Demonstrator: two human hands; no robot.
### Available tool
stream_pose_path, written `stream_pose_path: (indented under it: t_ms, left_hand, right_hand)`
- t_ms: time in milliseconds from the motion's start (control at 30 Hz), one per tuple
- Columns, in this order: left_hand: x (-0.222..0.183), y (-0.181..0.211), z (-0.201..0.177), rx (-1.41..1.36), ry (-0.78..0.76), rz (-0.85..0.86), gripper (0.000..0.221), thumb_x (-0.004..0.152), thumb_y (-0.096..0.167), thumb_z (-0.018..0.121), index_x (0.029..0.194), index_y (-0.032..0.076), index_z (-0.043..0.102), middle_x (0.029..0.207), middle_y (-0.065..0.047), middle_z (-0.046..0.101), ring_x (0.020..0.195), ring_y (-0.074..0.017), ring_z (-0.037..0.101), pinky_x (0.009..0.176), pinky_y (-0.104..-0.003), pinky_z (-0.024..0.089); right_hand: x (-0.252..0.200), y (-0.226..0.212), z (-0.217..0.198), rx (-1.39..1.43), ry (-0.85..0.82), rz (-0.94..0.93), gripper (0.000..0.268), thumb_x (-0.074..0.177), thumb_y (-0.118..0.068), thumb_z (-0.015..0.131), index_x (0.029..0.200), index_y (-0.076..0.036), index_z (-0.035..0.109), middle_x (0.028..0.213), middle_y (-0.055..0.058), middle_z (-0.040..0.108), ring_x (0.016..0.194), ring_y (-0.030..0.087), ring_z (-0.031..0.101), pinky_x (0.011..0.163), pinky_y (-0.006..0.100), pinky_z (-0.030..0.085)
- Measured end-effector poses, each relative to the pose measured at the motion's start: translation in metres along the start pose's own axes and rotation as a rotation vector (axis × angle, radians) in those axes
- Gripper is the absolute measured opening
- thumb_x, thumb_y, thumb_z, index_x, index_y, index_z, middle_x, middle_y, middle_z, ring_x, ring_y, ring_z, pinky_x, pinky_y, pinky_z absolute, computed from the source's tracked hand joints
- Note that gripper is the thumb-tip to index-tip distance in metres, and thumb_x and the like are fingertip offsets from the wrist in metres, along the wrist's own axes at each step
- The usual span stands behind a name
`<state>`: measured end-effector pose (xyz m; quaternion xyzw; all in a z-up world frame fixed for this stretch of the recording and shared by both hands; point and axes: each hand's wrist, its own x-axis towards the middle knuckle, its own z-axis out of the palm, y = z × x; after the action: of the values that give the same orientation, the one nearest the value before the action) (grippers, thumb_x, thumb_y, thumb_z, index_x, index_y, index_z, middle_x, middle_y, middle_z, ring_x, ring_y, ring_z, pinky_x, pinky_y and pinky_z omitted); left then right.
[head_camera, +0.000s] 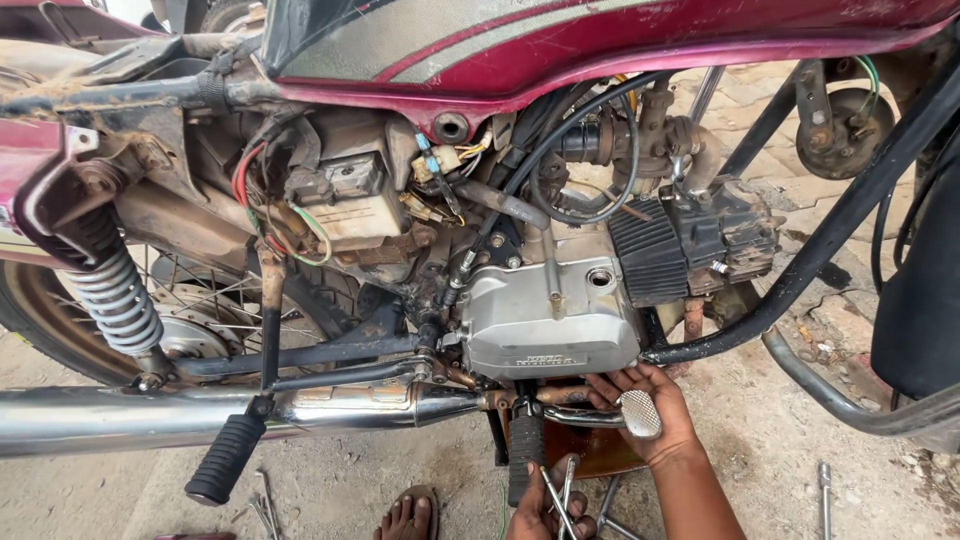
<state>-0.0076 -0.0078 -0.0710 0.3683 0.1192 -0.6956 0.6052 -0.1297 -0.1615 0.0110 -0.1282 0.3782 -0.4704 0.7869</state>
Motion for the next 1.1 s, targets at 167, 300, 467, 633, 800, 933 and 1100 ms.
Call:
stream_pose_path:
  t_ms: [167, 300, 467, 633, 800, 933, 1100]
  left_hand:
    - [-0.038, 0.006, 0.030, 0.035, 0.034, -0.045, 0.064, 0.104, 0.055, 0.034, 0.135, 0.007, 0.062, 0.063, -0.004, 0.045, 0.047, -0.0176, 0.039, 0.045, -0.033, 0.035]
    - [-0.042, 0.004, 0.033, 0.002, 0.068, -0.075, 0.060, 0.102, 0.058, 0.035, 0.132, 0.013, 0.062, 0.064, -0.004, 0.044, 0.047, -0.0168, 0.037, 0.046, -0.033, 0.032]
    - [-0.075, 0.008, 0.056, -0.030, 0.103, -0.074, 0.057, 0.101, 0.058, 0.042, 0.128, 0.014, 0.065, 0.064, -0.002, 0.045, 0.049, -0.0153, 0.039, 0.047, -0.031, 0.034]
    - [-0.077, 0.004, 0.055, -0.049, 0.087, -0.053, 0.053, 0.101, 0.056, 0.046, 0.127, 0.014, 0.066, 0.065, 0.000, 0.045, 0.049, -0.0128, 0.041, 0.046, -0.029, 0.035]
    - [-0.083, 0.006, 0.062, -0.050, 0.124, -0.061, 0.053, 0.101, 0.056, 0.045, 0.127, 0.014, 0.067, 0.065, 0.000, 0.045, 0.048, -0.0109, 0.041, 0.045, -0.026, 0.033]
    - [-0.085, 0.007, 0.062, -0.040, 0.139, -0.060, 0.054, 0.102, 0.056, 0.044, 0.127, 0.013, 0.067, 0.065, 0.001, 0.045, 0.048, -0.0106, 0.041, 0.045, -0.026, 0.034]
    - [-0.084, 0.007, 0.060, -0.030, 0.131, -0.039, 0.056, 0.103, 0.055, 0.043, 0.126, 0.011, 0.067, 0.064, 0.001, 0.045, 0.048, -0.0098, 0.042, 0.044, -0.025, 0.034]
  right_hand:
    - [0.003, 0.000, -0.005, -0.015, -0.030, -0.010, 0.043, 0.105, -0.031, 0.035, 0.129, -0.004, 0.056, 0.128, 0.017, 0.065, 0.119, 0.035, 0.063, 0.101, 0.050, 0.049]
    - [0.006, 0.002, -0.008, -0.014, -0.045, -0.022, 0.044, 0.104, -0.031, 0.035, 0.130, -0.002, 0.056, 0.128, 0.017, 0.065, 0.120, 0.036, 0.063, 0.102, 0.051, 0.049]
    - [0.013, 0.005, -0.015, -0.003, -0.060, -0.025, 0.043, 0.103, -0.030, 0.037, 0.129, -0.002, 0.055, 0.128, 0.017, 0.065, 0.120, 0.037, 0.063, 0.102, 0.051, 0.049]
    - [0.011, 0.013, -0.017, 0.026, -0.078, -0.063, 0.036, 0.104, -0.027, 0.041, 0.128, -0.002, 0.053, 0.129, 0.014, 0.063, 0.121, 0.037, 0.064, 0.104, 0.052, 0.049]
    - [0.003, 0.008, -0.006, -0.091, -0.054, -0.037, 0.046, 0.101, -0.033, 0.036, 0.130, -0.006, 0.058, 0.126, 0.014, 0.070, 0.114, 0.034, 0.068, 0.097, 0.046, 0.051]
    - [0.003, 0.010, -0.007, -0.040, -0.076, -0.059, 0.042, 0.101, -0.031, 0.040, 0.130, -0.005, 0.055, 0.126, 0.013, 0.068, 0.114, 0.035, 0.067, 0.095, 0.048, 0.053]
    - [0.002, 0.011, -0.006, -0.039, -0.056, -0.069, 0.039, 0.101, -0.028, 0.045, 0.131, -0.005, 0.055, 0.127, 0.012, 0.067, 0.117, 0.034, 0.067, 0.097, 0.048, 0.053]
